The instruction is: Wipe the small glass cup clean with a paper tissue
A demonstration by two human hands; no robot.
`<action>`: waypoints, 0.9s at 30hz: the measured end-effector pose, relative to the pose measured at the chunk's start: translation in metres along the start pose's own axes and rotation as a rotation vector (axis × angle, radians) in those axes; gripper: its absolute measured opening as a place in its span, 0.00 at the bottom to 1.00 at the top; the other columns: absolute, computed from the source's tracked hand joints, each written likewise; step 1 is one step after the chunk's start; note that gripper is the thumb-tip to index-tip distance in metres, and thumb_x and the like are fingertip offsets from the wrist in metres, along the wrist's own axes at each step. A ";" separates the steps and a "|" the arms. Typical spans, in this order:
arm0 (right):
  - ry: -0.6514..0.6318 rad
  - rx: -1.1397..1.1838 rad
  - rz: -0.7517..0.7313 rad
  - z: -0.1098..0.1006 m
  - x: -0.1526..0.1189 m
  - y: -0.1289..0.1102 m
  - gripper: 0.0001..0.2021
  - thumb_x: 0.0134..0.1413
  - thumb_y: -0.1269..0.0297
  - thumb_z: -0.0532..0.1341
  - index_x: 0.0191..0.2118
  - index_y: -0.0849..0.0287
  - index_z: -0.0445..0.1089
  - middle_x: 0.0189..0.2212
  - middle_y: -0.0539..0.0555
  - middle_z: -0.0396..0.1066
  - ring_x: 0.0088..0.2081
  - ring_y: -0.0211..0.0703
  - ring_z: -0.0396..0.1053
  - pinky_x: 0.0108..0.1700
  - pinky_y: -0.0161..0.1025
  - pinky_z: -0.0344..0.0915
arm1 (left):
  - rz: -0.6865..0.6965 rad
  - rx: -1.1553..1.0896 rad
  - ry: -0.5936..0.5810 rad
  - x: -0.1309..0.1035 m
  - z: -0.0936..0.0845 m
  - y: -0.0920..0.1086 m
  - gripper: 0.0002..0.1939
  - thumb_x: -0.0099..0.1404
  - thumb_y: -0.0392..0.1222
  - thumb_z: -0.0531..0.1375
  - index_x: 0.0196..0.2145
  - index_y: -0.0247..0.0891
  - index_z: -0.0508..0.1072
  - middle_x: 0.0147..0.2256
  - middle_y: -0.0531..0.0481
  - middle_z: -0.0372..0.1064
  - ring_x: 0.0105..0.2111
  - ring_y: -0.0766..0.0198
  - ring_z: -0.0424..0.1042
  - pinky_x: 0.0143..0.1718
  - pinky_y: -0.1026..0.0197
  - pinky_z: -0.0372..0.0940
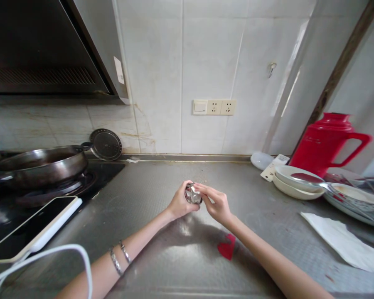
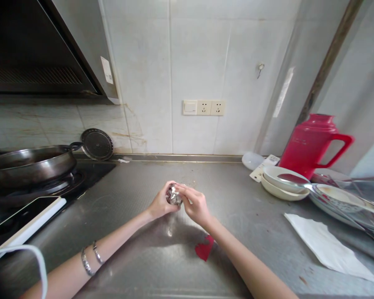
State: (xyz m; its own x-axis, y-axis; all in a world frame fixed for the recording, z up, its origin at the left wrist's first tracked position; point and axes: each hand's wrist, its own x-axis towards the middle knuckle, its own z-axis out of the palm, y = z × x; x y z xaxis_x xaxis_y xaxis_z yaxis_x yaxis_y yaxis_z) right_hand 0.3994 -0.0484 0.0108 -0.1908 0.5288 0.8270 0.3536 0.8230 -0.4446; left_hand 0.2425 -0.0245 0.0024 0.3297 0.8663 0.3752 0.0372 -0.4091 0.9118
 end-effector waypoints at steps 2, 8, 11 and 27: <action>0.054 0.041 0.132 0.001 0.002 0.002 0.10 0.60 0.65 0.56 0.40 0.53 0.75 0.42 0.54 0.76 0.46 0.48 0.74 0.48 0.44 0.72 | -0.020 -0.011 -0.013 0.000 0.000 -0.001 0.37 0.39 0.30 0.67 0.47 0.39 0.60 0.40 0.50 0.66 0.34 0.64 0.69 0.35 0.64 0.63; 0.095 0.136 0.312 0.003 0.004 0.007 0.10 0.59 0.61 0.57 0.38 0.56 0.76 0.40 0.56 0.77 0.42 0.50 0.76 0.42 0.44 0.74 | -0.039 0.041 -0.009 0.000 -0.002 -0.002 0.37 0.40 0.34 0.68 0.49 0.38 0.61 0.39 0.49 0.67 0.33 0.65 0.68 0.33 0.64 0.62; 0.081 0.035 0.153 0.002 0.002 0.001 0.10 0.60 0.65 0.57 0.41 0.54 0.76 0.42 0.55 0.77 0.45 0.49 0.75 0.47 0.45 0.73 | -0.043 0.037 -0.012 0.001 -0.002 -0.004 0.36 0.40 0.36 0.69 0.48 0.37 0.61 0.38 0.50 0.68 0.33 0.64 0.69 0.34 0.63 0.63; 0.114 -0.056 0.087 0.003 0.002 0.000 0.11 0.59 0.69 0.56 0.43 0.53 0.75 0.42 0.54 0.77 0.44 0.47 0.75 0.46 0.42 0.74 | -0.006 0.014 -0.013 0.000 0.000 -0.009 0.35 0.43 0.39 0.69 0.48 0.37 0.60 0.39 0.48 0.69 0.36 0.61 0.71 0.38 0.61 0.65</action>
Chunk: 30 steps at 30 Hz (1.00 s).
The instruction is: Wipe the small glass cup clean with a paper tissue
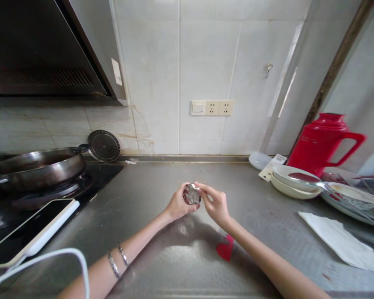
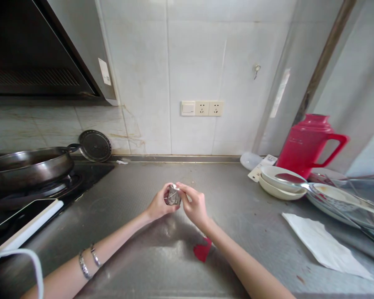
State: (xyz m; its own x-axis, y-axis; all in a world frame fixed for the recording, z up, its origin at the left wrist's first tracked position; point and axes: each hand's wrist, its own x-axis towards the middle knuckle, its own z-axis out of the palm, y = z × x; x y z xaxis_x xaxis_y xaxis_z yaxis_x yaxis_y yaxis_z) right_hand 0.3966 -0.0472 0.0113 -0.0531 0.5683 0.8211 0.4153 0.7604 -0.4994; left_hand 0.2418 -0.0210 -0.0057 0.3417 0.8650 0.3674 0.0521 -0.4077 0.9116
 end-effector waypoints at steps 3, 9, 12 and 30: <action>-0.063 -0.010 -0.180 0.000 -0.002 0.000 0.14 0.58 0.72 0.55 0.46 0.53 0.73 0.46 0.54 0.75 0.48 0.46 0.72 0.52 0.43 0.70 | 0.001 0.044 0.020 0.002 0.000 -0.006 0.34 0.43 0.40 0.69 0.48 0.37 0.61 0.37 0.48 0.70 0.37 0.60 0.71 0.39 0.60 0.65; -0.005 0.050 0.046 0.000 -0.002 -0.002 0.11 0.59 0.67 0.56 0.42 0.54 0.75 0.42 0.54 0.77 0.45 0.47 0.75 0.47 0.42 0.72 | 0.032 0.028 0.003 0.000 0.000 -0.004 0.35 0.44 0.40 0.69 0.49 0.37 0.59 0.41 0.47 0.69 0.38 0.61 0.71 0.40 0.61 0.66; 0.000 0.128 0.273 0.001 0.002 -0.001 0.11 0.58 0.60 0.58 0.39 0.56 0.77 0.38 0.56 0.78 0.39 0.48 0.76 0.40 0.41 0.73 | 0.043 0.047 -0.008 -0.002 -0.001 -0.001 0.37 0.44 0.40 0.69 0.50 0.38 0.58 0.43 0.46 0.68 0.37 0.62 0.71 0.38 0.62 0.66; -0.085 0.060 -0.035 -0.001 -0.003 0.005 0.11 0.59 0.67 0.56 0.43 0.54 0.75 0.44 0.54 0.76 0.47 0.47 0.73 0.50 0.42 0.70 | 0.105 0.216 0.020 -0.003 0.001 -0.004 0.38 0.42 0.36 0.68 0.51 0.37 0.60 0.47 0.44 0.67 0.45 0.56 0.69 0.48 0.57 0.64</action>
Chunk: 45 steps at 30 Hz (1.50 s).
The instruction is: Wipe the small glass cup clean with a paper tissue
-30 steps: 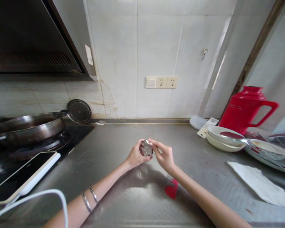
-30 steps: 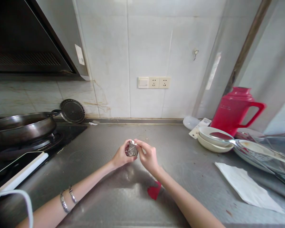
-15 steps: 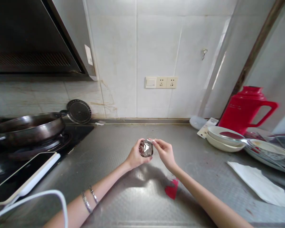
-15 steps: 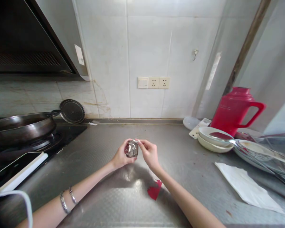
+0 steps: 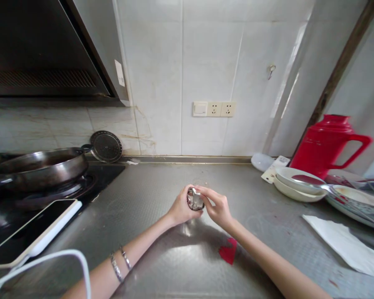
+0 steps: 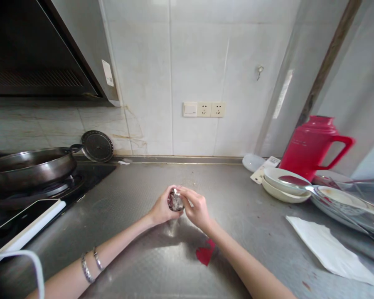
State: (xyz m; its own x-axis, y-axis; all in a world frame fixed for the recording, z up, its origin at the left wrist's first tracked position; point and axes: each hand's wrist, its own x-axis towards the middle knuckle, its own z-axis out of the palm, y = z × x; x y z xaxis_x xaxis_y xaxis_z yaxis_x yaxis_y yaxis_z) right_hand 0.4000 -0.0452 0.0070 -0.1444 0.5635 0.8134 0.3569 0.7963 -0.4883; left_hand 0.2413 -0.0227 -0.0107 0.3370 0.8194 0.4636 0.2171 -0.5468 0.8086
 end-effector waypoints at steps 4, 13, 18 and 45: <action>0.019 0.018 0.151 0.001 0.003 0.004 0.10 0.59 0.64 0.56 0.40 0.55 0.76 0.41 0.55 0.77 0.41 0.48 0.76 0.44 0.42 0.73 | -0.039 0.003 -0.003 -0.002 0.000 0.001 0.41 0.41 0.36 0.69 0.53 0.37 0.59 0.47 0.43 0.68 0.46 0.55 0.69 0.49 0.56 0.63; 0.026 -0.024 0.048 0.001 0.002 -0.001 0.11 0.59 0.66 0.56 0.42 0.54 0.76 0.41 0.55 0.77 0.43 0.47 0.75 0.46 0.42 0.72 | -0.084 -0.081 -0.029 -0.001 0.004 0.005 0.37 0.42 0.36 0.68 0.50 0.36 0.61 0.42 0.46 0.71 0.39 0.59 0.72 0.40 0.61 0.67; -0.022 -0.019 -0.063 -0.003 0.005 -0.008 0.13 0.59 0.69 0.55 0.44 0.54 0.75 0.42 0.55 0.77 0.45 0.46 0.74 0.48 0.41 0.72 | -0.093 -0.129 -0.019 -0.001 0.004 0.008 0.36 0.43 0.37 0.68 0.50 0.37 0.61 0.43 0.47 0.70 0.39 0.60 0.71 0.39 0.63 0.66; 0.060 0.008 -0.010 -0.003 0.005 -0.011 0.11 0.59 0.69 0.57 0.43 0.54 0.75 0.41 0.54 0.77 0.45 0.47 0.75 0.48 0.42 0.72 | -0.150 -0.214 0.004 -0.001 -0.001 0.015 0.33 0.45 0.42 0.67 0.48 0.34 0.63 0.39 0.46 0.71 0.36 0.61 0.71 0.33 0.64 0.65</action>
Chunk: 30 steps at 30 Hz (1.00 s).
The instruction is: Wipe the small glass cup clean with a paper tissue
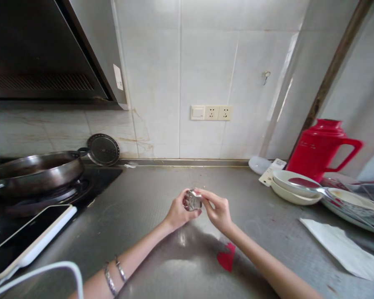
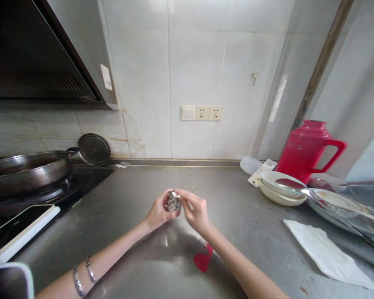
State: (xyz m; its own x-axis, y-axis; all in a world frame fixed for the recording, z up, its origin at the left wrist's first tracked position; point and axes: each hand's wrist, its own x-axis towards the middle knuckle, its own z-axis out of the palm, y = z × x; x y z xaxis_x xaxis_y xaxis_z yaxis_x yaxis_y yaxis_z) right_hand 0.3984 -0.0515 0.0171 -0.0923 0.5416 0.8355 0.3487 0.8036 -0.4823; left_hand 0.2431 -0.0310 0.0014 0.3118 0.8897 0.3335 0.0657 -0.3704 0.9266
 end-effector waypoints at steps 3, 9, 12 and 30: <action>-0.019 0.020 -0.075 0.000 0.000 -0.003 0.12 0.59 0.69 0.56 0.43 0.54 0.75 0.42 0.54 0.77 0.46 0.47 0.74 0.51 0.44 0.70 | 0.027 -0.030 -0.005 0.001 -0.001 -0.003 0.30 0.46 0.41 0.66 0.47 0.35 0.63 0.40 0.46 0.71 0.36 0.62 0.71 0.35 0.64 0.65; 0.053 0.013 0.255 0.000 0.003 0.004 0.11 0.59 0.62 0.57 0.40 0.55 0.77 0.38 0.55 0.78 0.38 0.49 0.77 0.39 0.42 0.75 | 0.010 0.015 0.012 -0.001 -0.003 0.005 0.35 0.44 0.40 0.67 0.50 0.35 0.61 0.39 0.47 0.70 0.36 0.62 0.71 0.36 0.64 0.66; 0.055 0.001 0.184 0.000 0.001 0.002 0.11 0.60 0.64 0.57 0.41 0.54 0.76 0.39 0.55 0.78 0.40 0.49 0.77 0.42 0.43 0.75 | 0.029 0.018 -0.001 0.001 -0.003 0.003 0.33 0.46 0.40 0.67 0.49 0.35 0.62 0.39 0.47 0.71 0.36 0.62 0.71 0.36 0.64 0.66; -0.202 -0.146 -0.304 0.004 -0.005 0.005 0.18 0.60 0.74 0.53 0.52 0.53 0.69 0.46 0.56 0.74 0.52 0.47 0.69 0.54 0.46 0.69 | 0.052 0.267 0.098 0.001 0.001 -0.001 0.30 0.43 0.38 0.68 0.45 0.37 0.66 0.38 0.49 0.73 0.36 0.61 0.71 0.37 0.62 0.65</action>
State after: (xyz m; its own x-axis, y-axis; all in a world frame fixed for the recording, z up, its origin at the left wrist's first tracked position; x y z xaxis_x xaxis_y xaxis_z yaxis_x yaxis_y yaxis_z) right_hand 0.3972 -0.0491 0.0100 -0.3889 0.3337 0.8587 0.4045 0.8993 -0.1663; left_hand 0.2445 -0.0298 0.0009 0.2291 0.8842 0.4070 0.3031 -0.4622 0.8334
